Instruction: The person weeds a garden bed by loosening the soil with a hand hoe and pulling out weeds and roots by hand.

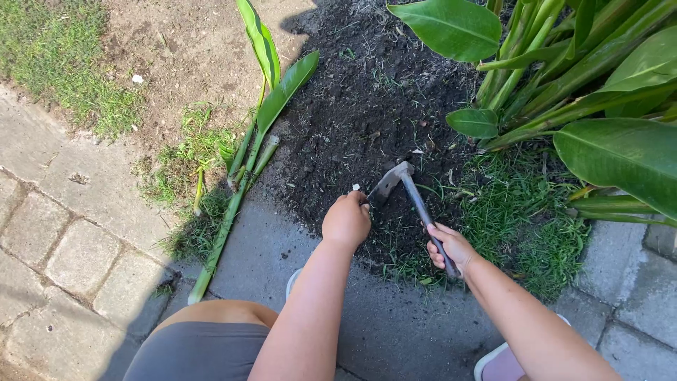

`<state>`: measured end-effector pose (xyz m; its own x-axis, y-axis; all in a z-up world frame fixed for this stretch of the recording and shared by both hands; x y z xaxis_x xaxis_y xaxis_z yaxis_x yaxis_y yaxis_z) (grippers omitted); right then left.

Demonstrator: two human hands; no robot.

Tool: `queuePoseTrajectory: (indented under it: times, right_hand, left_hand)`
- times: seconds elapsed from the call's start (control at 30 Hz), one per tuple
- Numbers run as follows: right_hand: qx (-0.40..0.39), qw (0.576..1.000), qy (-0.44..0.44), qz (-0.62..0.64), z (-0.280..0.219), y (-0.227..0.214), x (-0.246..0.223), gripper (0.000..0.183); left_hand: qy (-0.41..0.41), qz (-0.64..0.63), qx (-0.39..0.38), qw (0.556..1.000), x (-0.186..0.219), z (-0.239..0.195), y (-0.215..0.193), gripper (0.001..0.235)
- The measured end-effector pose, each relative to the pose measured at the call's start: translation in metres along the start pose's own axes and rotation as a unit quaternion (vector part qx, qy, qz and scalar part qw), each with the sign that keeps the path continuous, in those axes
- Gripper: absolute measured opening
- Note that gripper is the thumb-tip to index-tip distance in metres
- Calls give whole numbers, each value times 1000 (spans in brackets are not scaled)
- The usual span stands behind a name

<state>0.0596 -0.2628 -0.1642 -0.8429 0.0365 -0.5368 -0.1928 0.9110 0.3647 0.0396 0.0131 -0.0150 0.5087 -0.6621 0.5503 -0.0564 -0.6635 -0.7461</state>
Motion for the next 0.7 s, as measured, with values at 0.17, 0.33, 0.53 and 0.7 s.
queuePoseTrajectory:
  times: [0.17, 0.33, 0.53, 0.7]
  right_hand:
    - [1, 1000, -18, 2, 36, 28, -33, 36]
    - [2, 998, -64, -8, 48, 37, -66, 36]
    - [68, 990, -90, 91, 44, 16, -32, 35]
    - [139, 984, -95, 50, 25, -1, 3, 40]
  left_hand:
    - [4, 5, 5, 1000, 2, 4, 1, 28]
    - [0, -7, 29, 1000, 3, 10, -1, 29]
    - [-1, -12, 29, 1000, 0, 8, 2, 28]
    - [-1, -6, 24, 1000, -7, 8, -5, 27]
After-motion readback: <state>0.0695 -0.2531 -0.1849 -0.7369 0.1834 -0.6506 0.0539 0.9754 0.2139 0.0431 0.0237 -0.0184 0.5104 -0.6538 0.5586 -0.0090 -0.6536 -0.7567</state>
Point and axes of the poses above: each hand's wrist, its own z-axis towards the middle knuckle, its own y-axis out of the palm, x = y × z, the point moved 4 cm from there along z, towards the middle knuckle, and after that the axes turned 2 degrees about -y, right-handed, at the moved point
